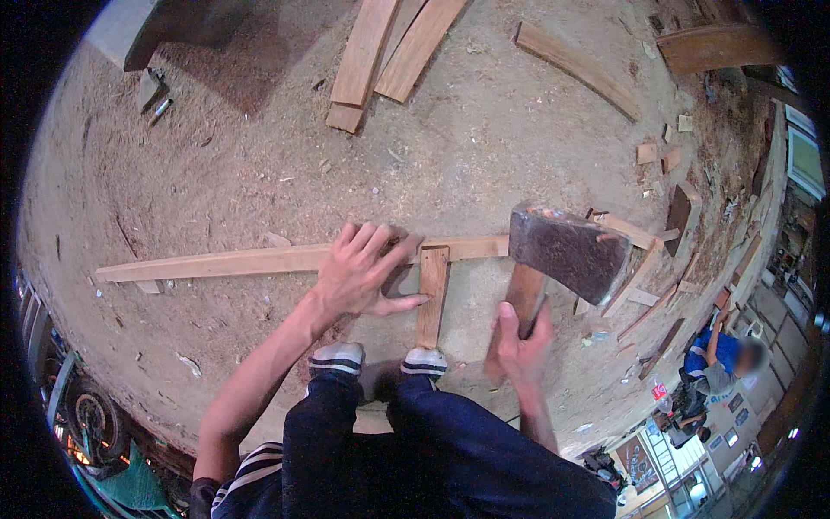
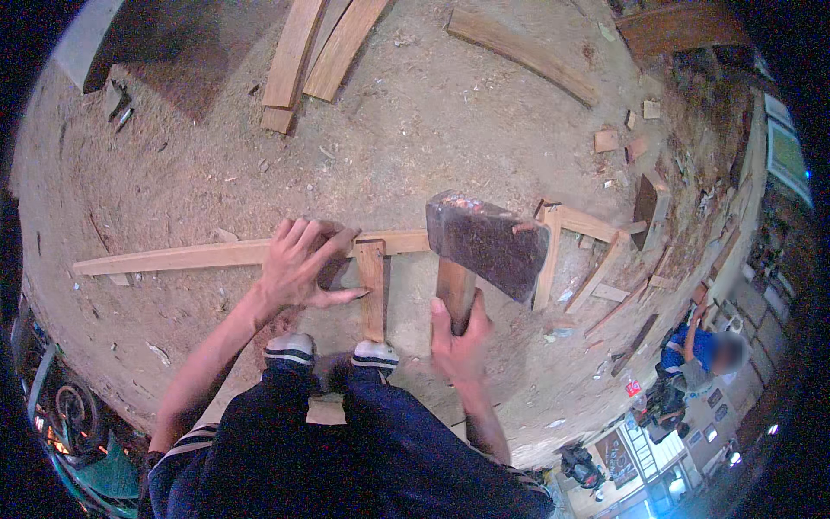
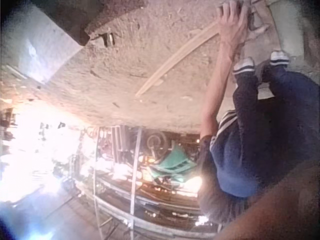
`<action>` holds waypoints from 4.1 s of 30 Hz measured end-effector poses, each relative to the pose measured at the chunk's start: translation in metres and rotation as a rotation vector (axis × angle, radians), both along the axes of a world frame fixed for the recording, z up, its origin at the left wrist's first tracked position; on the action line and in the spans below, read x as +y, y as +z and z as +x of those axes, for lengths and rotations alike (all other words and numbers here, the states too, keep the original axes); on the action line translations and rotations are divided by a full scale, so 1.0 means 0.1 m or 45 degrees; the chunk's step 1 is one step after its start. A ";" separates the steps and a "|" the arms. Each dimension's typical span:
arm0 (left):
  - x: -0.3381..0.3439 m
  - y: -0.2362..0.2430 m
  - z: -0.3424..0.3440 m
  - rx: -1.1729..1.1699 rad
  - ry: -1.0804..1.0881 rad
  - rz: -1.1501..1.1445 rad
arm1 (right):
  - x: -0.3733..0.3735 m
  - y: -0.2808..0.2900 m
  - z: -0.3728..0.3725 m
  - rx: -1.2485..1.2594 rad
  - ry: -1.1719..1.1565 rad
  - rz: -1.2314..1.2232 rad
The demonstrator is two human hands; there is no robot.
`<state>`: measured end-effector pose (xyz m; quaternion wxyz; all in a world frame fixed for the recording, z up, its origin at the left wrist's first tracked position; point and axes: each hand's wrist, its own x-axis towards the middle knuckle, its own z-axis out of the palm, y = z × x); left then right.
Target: The person assembles a wooden frame on the ground by positioning wood strips and using an axe to hammer nails into the joints.
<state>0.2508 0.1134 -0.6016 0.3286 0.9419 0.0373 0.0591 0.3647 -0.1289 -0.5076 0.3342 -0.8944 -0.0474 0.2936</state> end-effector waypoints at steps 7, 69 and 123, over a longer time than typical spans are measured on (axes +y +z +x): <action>-0.08 0.06 0.09 -0.037 0.039 -0.042 | -0.28 -0.07 -0.39 0.055 -0.241 0.138; -0.30 0.03 -0.15 -0.068 0.271 -0.239 | -0.66 0.16 -1.34 0.027 -0.414 0.268; -0.24 -0.07 -0.16 -0.157 0.064 0.007 | -0.51 -0.06 -0.79 -0.277 0.401 -0.146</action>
